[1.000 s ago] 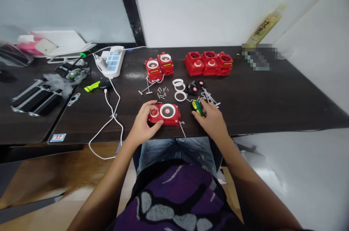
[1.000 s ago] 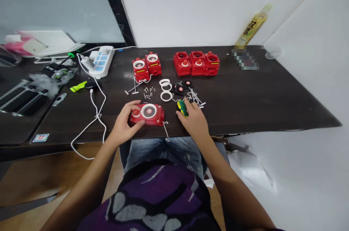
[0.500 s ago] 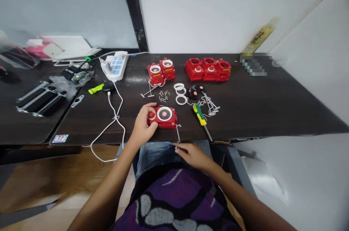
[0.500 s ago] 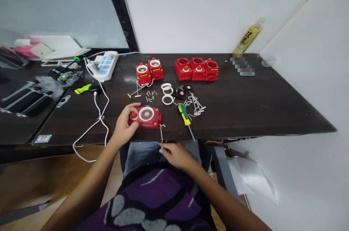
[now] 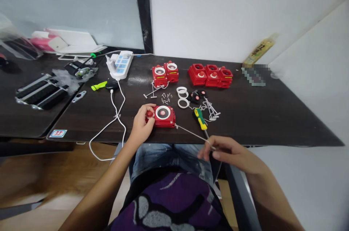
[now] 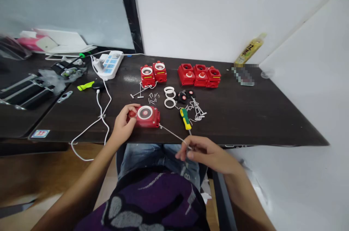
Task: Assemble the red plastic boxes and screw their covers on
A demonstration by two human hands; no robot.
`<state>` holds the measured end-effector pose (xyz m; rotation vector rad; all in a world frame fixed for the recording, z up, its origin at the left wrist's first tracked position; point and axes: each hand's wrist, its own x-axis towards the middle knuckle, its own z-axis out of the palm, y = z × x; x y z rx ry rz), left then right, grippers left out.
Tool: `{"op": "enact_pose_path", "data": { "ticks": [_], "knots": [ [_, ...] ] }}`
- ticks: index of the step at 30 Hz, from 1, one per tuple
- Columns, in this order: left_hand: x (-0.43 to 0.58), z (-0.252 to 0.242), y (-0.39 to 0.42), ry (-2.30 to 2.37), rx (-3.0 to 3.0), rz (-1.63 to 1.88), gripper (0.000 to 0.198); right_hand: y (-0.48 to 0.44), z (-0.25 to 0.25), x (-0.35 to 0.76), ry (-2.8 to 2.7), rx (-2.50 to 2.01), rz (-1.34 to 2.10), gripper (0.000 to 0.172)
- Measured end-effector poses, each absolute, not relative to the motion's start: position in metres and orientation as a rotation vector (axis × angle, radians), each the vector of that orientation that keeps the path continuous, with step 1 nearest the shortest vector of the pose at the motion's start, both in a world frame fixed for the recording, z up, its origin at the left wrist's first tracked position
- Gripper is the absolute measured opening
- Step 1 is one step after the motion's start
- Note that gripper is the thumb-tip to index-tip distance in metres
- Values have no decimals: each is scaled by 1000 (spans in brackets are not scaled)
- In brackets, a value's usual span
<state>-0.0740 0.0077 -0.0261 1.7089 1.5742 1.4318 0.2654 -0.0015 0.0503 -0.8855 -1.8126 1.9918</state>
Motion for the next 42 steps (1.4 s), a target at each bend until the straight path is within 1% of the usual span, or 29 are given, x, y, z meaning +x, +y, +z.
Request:
{"op": "enact_pose_path", "data": {
  "ticks": [1, 3, 4, 5, 8, 10, 12, 13, 15, 18, 21, 23, 25, 27, 31, 33, 35, 39, 42],
  "knots": [
    [-75, -27, 8, 1571, 1709, 1433, 16, 2, 54, 273, -1752, -853, 2043, 28],
    [-78, -27, 9, 1570, 1732, 1412, 15, 9, 60, 283, -1678, -820, 2102, 47],
    [-81, -28, 9, 1571, 1750, 1388, 15, 14, 64, 285, -1667, -826, 2105, 54],
    [-83, -27, 9, 1570, 1768, 1356, 15, 20, 68, 286, -1681, -863, 2087, 55],
    [-92, -20, 7, 1518, 1815, 1236, 15, 44, 79, 277, -1839, -1059, 1882, 43],
    [-93, -8, 6, 1448, 1865, 1193, 22, 62, 82, 264, -1958, -1173, 1682, 35],
    [-87, 9, 8, 1400, 1918, 1258, 32, 78, 79, 247, -2032, -1195, 1555, 29],
    [-80, 18, 11, 1388, 1954, 1302, 32, 84, 76, 237, -2068, -1180, 1529, 28],
    [-64, 34, 21, 1369, 2081, 1281, 26, 92, 67, 220, -2112, -1146, 1498, 26],
    [-41, 45, 41, 1288, 2221, 1084, 31, 98, 55, 202, -2088, -1113, 1428, 24],
    [-31, 43, 57, 1242, 2178, 969, 20, 102, 46, 195, -2076, -1073, 1400, 24],
    [-31, 41, 63, 1251, 2119, 953, 14, 104, 42, 194, -2122, -1054, 1375, 25],
    [-34, 39, 66, 1272, 2098, 935, 16, 105, 40, 192, -2167, -1030, 1314, 26],
    [-38, 38, 67, 1291, 2102, 908, 18, 107, 39, 190, -2150, -1015, 1281, 22],
    [-47, 41, 71, 1280, 2104, 918, 14, 113, 39, 186, -2051, -1004, 1414, 13],
    [-51, 46, 78, 1251, 2101, 946, 18, 119, 40, 186, -2067, -991, 1442, 12],
    [-55, 55, 89, 1205, 2106, 945, 21, 127, 44, 186, -2092, -985, 1431, 13],
    [-59, 72, 123, 1126, 2079, 874, 9, 150, 54, 185, -2105, -1003, 1391, 11],
    [-59, 76, 150, 1093, 1963, 834, 10, 166, 57, 184, -2095, -1011, 1330, 13]
  ]
}}
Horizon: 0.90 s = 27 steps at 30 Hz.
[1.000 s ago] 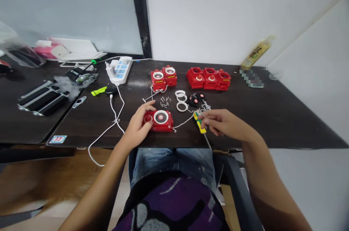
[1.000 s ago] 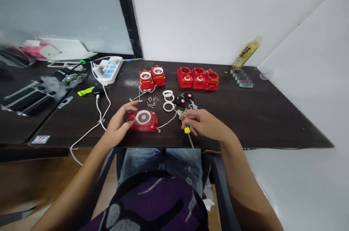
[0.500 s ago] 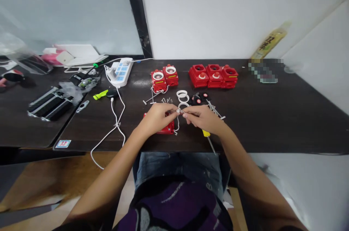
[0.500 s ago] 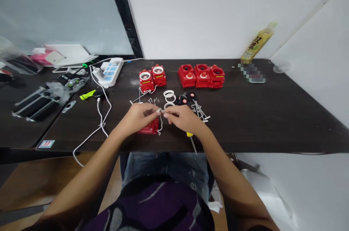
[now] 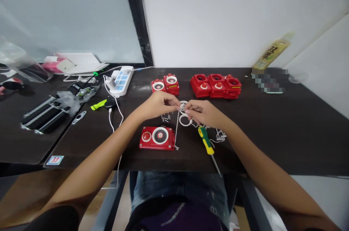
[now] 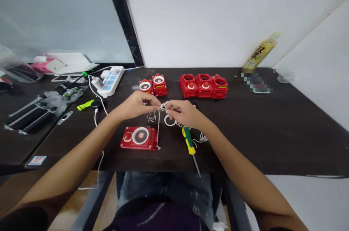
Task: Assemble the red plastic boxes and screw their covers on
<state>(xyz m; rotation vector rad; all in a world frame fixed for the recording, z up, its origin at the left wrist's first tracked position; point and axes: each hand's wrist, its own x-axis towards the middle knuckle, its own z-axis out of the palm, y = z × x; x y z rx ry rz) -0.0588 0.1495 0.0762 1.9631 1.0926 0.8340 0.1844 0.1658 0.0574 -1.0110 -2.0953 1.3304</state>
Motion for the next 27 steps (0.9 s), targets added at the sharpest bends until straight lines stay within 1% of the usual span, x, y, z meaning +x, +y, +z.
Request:
{"op": "enact_pose_path", "data": {
  "ticks": [4, 7, 10, 14, 16, 18, 20, 24, 27],
  "knots": [
    [-54, 69, 169, 1045, 1840, 815, 12, 175, 50, 187, -2065, -1002, 1275, 17],
    [-47, 61, 172, 1052, 1767, 875, 13, 175, 40, 188, -2046, -1024, 1216, 18],
    [-39, 55, 169, 1071, 1711, 944, 11, 173, 31, 188, -2049, -992, 1057, 14],
    [-33, 53, 164, 1097, 1743, 913, 9, 171, 21, 185, -2082, -909, 834, 12],
    [-31, 54, 161, 1117, 1752, 906, 10, 170, 19, 184, -2077, -877, 764, 11],
    [-29, 58, 157, 1155, 1765, 923, 12, 168, 19, 183, -2067, -868, 731, 13],
    [-29, 63, 149, 1212, 1796, 940, 14, 166, 21, 183, -2063, -857, 729, 15],
    [-46, 69, 116, 1448, 1861, 1027, 17, 166, 24, 185, -2058, -859, 726, 15],
    [-67, 52, 75, 1624, 1686, 1197, 19, 166, 25, 186, -2063, -861, 696, 14]
  ]
}}
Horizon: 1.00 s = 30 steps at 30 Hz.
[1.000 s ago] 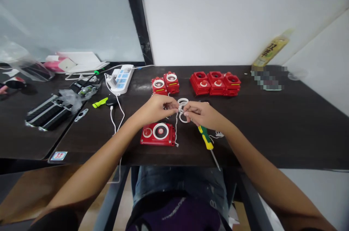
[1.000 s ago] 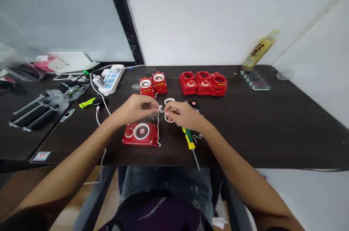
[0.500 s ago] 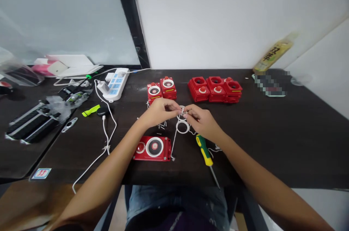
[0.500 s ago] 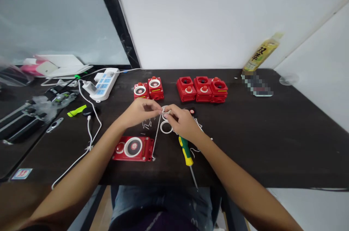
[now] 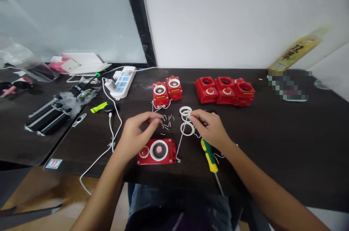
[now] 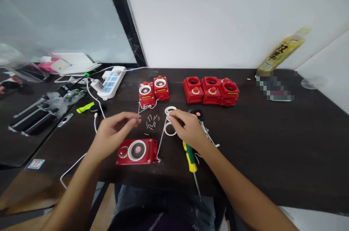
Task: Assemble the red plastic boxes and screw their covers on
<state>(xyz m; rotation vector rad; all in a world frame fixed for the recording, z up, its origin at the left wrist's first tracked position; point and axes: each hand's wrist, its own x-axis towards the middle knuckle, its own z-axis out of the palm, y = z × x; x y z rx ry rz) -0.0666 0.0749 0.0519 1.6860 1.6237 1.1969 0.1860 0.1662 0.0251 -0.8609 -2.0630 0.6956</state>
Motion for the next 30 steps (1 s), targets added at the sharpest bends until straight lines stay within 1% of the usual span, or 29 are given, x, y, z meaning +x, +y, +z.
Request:
{"op": "enact_pose_path", "data": {
  "ticks": [4, 6, 10, 16, 20, 24, 27, 30],
  "knots": [
    [-84, 3, 25, 1953, 1228, 1434, 24, 165, 25, 185, -2077, -844, 679, 14],
    [-89, -18, 13, 2043, 1117, 1437, 27, 164, 23, 183, -2073, -840, 693, 14],
    [-108, -34, 15, 2142, 1335, 1314, 29, 163, 22, 178, -2048, -862, 762, 14],
    [-161, -31, 40, 2101, 1556, 1090, 31, 164, 23, 178, -2008, -947, 832, 15],
    [-195, -32, 55, 2015, 1651, 1051, 33, 164, 23, 179, -2002, -957, 857, 14],
    [-213, -28, 62, 2035, 1704, 1033, 31, 165, 22, 180, -1998, -929, 871, 13],
    [-201, -8, 69, 2039, 1738, 1106, 28, 165, 20, 180, -1989, -896, 866, 14],
    [-159, 24, 87, 1915, 1851, 1138, 24, 166, 18, 179, -2007, -874, 849, 15]
  ]
}}
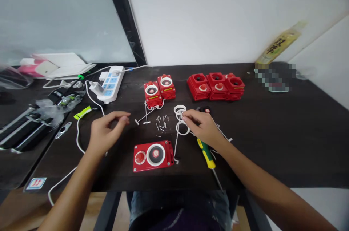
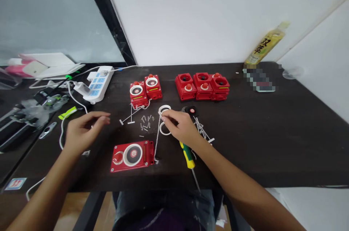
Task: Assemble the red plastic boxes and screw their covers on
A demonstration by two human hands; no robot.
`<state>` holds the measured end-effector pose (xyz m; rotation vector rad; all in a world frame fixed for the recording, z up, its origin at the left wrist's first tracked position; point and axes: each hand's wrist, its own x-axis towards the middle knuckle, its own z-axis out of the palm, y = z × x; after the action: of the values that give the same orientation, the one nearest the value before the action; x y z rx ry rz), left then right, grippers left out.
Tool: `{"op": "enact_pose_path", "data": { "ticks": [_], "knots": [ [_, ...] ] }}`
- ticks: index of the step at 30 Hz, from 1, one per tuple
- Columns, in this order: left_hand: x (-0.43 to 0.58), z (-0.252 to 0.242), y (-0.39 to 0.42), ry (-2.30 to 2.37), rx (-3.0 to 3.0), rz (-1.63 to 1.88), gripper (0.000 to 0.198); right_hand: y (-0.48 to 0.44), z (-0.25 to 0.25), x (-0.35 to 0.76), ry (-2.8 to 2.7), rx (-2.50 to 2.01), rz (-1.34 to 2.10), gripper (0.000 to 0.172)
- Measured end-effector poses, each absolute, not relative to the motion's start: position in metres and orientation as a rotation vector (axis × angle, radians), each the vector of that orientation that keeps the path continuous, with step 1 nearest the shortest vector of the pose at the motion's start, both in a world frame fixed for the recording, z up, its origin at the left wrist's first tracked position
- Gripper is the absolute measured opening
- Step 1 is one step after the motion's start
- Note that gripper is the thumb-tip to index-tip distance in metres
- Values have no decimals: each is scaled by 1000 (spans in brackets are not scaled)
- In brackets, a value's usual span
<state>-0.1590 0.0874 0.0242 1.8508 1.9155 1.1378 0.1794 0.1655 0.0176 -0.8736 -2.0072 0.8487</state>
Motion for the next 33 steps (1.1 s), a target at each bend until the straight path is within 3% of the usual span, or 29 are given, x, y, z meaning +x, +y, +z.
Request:
{"op": "enact_pose_path", "data": {
  "ticks": [4, 8, 33],
  "knots": [
    [-83, 58, 129, 1432, 2196, 1063, 18, 166, 15, 179, -2033, -862, 768, 15],
    [-36, 58, 160, 1105, 2275, 943, 14, 168, 18, 183, -2076, -895, 689, 18],
    [-34, 31, 157, 1107, 1943, 1006, 6, 162, 12, 181, -2145, -863, 401, 13]
  ]
}}
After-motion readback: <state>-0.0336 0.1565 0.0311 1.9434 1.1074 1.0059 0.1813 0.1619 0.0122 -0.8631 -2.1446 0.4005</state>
